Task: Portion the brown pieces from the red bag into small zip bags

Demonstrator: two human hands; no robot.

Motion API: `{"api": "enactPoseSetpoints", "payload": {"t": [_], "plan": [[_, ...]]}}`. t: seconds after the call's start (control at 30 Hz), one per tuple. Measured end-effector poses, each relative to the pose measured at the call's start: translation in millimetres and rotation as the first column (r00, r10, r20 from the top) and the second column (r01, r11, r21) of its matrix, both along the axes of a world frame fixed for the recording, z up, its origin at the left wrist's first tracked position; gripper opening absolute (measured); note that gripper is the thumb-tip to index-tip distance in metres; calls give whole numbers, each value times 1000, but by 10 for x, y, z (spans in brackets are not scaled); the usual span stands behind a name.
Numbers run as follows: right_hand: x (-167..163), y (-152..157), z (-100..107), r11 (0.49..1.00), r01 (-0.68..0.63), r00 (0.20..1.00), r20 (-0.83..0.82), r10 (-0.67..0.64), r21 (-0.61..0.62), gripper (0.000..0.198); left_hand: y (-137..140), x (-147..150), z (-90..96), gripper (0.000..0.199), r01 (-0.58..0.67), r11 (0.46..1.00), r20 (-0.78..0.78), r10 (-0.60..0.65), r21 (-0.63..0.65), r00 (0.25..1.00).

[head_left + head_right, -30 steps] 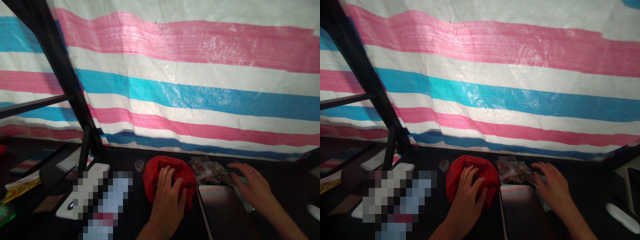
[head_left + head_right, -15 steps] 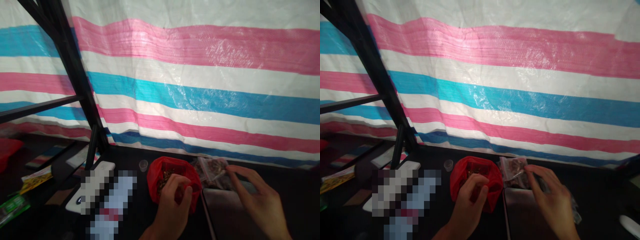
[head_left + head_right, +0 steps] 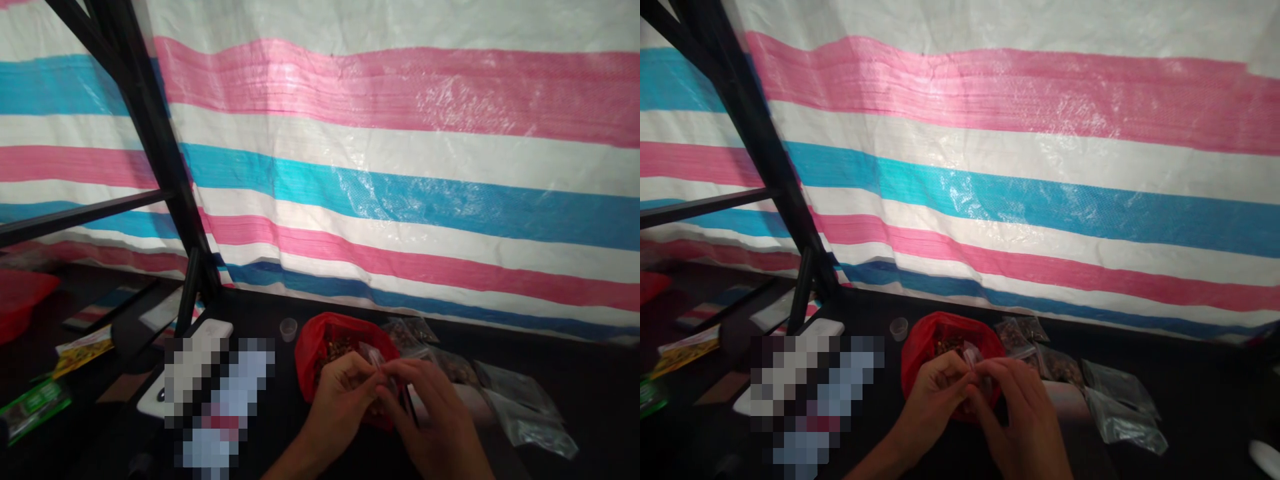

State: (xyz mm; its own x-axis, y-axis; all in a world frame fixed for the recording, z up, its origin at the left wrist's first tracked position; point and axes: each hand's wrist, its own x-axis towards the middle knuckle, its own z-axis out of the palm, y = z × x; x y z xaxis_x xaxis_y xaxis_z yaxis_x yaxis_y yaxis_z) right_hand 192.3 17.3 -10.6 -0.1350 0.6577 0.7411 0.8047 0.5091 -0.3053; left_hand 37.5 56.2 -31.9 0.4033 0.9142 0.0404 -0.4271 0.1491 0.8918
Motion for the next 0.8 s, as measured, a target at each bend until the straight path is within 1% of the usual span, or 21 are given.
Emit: {"api": "enactPoseSetpoints", "payload": {"t": [0.1,0.2,0.33,0.4,0.43,0.5,0.57,0.63,0.67,0.7,0.73,0.77,0.8], "plan": [[-68,-2,7,992,-38,995,-97,27,-121,13,10,10,-84,49,15,1000,-11,-15,9,1000],[-73,-28,65,981,-53,985,-170,21,-187,13,20,0,-121,47,11,999,-29,-9,52,1000],[-39,-48,133,979,42,966,-243,-91,-199,13,8,-31,-32,45,-26,990,-87,39,140,995],[-25,-43,131,982,72,955,-271,-118,-176,13,4,-48,34,42,-40,989,-81,51,140,995],[-20,-38,118,983,76,951,-284,-123,-169,15,6,-54,61,40,-40,992,-51,46,118,998],[-12,-24,73,978,85,943,-301,-140,-188,26,19,-63,91,36,-23,999,55,21,33,998],[-7,-7,16,956,95,933,-309,-182,-277,36,40,-62,91,31,13,997,163,-1,-70,987],[-6,13,-38,917,52,919,-341,-199,-395,40,61,-55,68,28,23,991,213,6,-133,977],[-7,23,-62,902,16,907,-373,-194,-431,40,68,-51,51,29,4,989,194,25,-145,981],[-9,34,-81,897,-14,892,-410,-187,-441,39,71,-50,31,31,-44,989,138,64,-142,988],[-11,43,-97,906,-23,877,-444,-185,-423,36,70,-52,10,32,-123,985,50,130,-117,990],[-15,50,-108,923,-5,866,-463,-190,-386,33,63,-59,-12,31,-229,971,-59,225,-65,973],[-19,57,-115,939,34,862,-465,-202,-343,29,52,-73,-33,28,-331,943,-172,330,24,928]]}}
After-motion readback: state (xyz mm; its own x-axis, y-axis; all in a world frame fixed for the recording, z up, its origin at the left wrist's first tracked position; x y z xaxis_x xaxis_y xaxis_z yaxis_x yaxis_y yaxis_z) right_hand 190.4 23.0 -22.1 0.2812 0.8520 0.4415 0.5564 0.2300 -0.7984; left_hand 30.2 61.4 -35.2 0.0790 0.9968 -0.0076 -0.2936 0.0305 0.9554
